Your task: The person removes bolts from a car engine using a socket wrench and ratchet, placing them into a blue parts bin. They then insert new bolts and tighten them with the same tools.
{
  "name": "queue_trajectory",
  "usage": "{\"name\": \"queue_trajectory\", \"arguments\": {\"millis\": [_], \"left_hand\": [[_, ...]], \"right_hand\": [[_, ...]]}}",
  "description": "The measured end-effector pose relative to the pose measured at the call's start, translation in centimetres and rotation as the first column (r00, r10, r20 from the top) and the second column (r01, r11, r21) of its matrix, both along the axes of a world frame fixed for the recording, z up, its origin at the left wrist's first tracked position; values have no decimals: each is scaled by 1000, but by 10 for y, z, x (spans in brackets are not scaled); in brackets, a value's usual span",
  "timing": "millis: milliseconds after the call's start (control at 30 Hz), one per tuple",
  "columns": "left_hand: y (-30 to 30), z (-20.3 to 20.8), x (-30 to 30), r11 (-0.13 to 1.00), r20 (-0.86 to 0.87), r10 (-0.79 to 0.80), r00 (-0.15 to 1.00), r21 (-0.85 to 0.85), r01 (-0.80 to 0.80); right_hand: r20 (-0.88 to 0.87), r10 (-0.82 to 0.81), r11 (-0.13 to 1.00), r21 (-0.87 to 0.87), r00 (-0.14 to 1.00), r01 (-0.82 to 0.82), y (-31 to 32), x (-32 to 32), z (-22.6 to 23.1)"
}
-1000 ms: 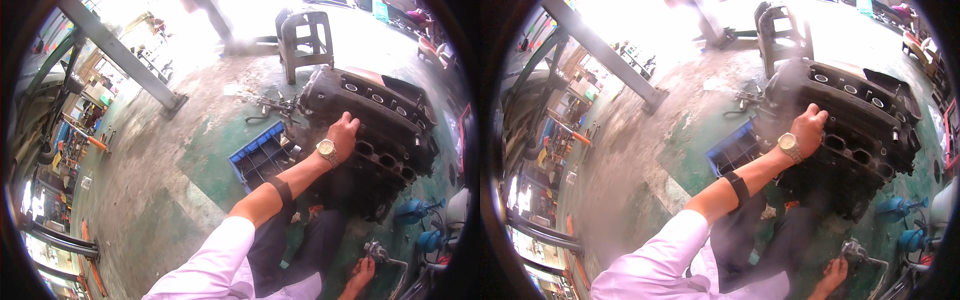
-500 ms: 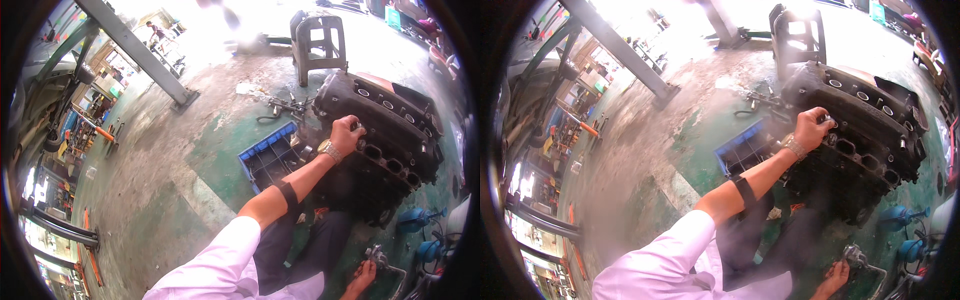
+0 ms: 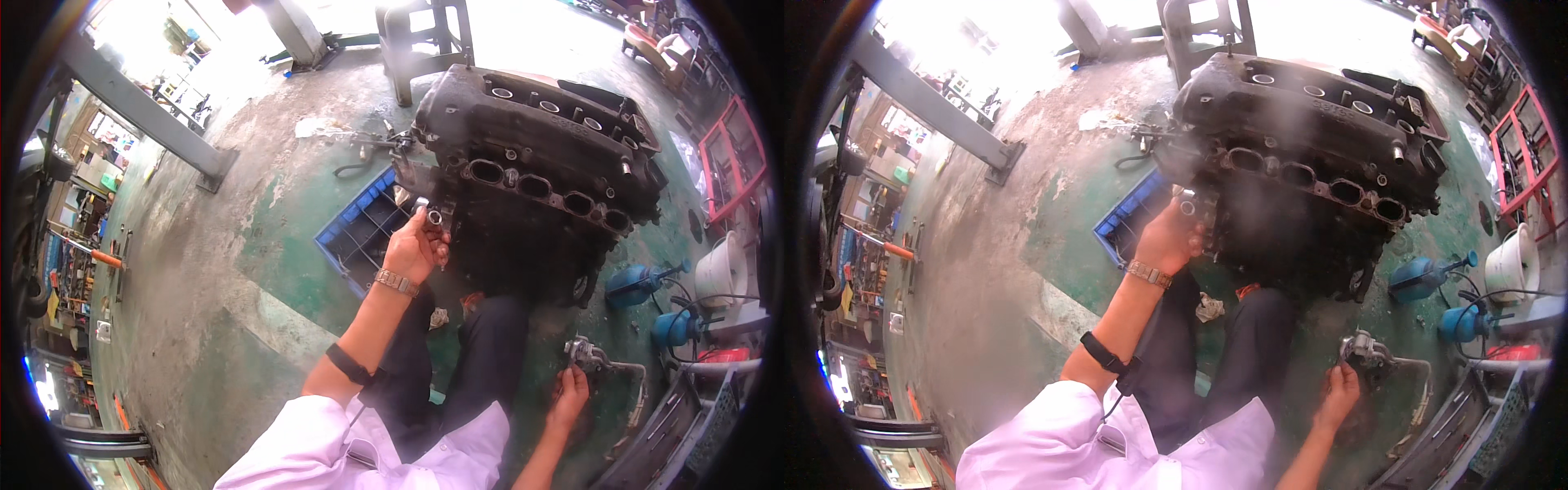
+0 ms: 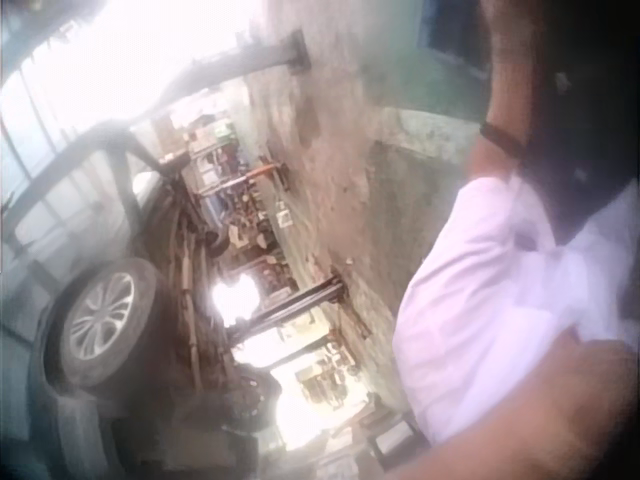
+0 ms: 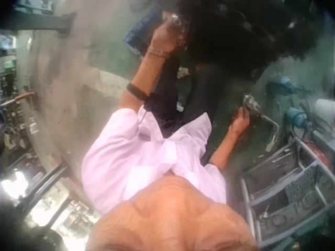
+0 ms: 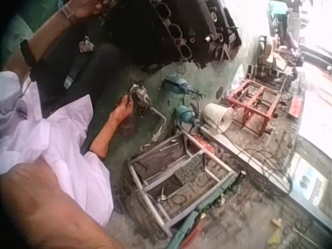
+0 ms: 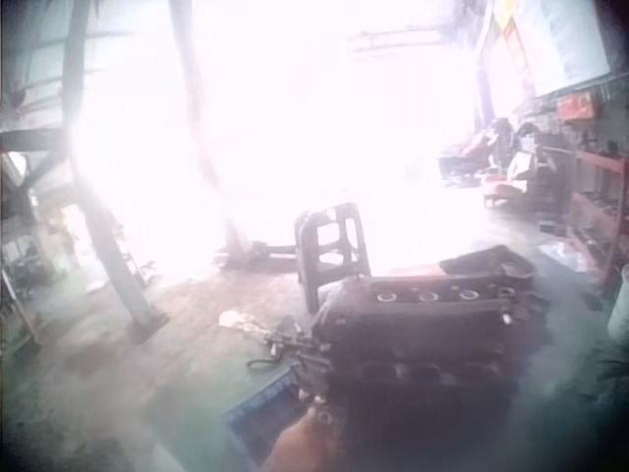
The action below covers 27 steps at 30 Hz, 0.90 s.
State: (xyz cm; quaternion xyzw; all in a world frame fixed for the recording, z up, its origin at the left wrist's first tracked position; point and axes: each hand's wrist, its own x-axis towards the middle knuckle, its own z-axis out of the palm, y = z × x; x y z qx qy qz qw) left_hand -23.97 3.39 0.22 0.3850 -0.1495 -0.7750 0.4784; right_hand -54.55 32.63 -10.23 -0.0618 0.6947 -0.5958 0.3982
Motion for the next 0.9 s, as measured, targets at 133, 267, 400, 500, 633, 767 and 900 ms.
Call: {"name": "queue_trajectory", "arguments": {"millis": [133, 267, 400, 500, 633, 767, 900], "left_hand": [[-1, 10, -1, 1000, 65, 11, 998, 8, -12], [-8, 21, -11, 992, 227, 11, 974, -123, 18], [-26, 35, -28, 943, 461, -13, 887, -289, 163], [-40, 45, -50, 884, 588, 90, 804, -419, 208], [-58, 55, -80, 785, 711, 315, 629, -568, 249], [-85, 57, -105, 601, 695, 598, 399, -718, 351], [-96, 44, -119, 507, 673, 652, 349, -729, 459]], "right_hand": [[36, 14, 999, -42, 999, -13, -1, 7, 12], [-12, 42, 999, -22, 999, -42, 0, 12, 15], [-3, 5, 997, -75, 1000, -5, 1, 14, 10], [4, -14, 994, -105, 1000, 14, 3, 13, 7], [-24, -24, 997, -77, 999, 22, 5, 10, 6], [-17, -28, 1000, -12, 999, 28, 10, 4, 5], [10, -39, 999, -12, 999, 39, 16, -3, 2]]}}
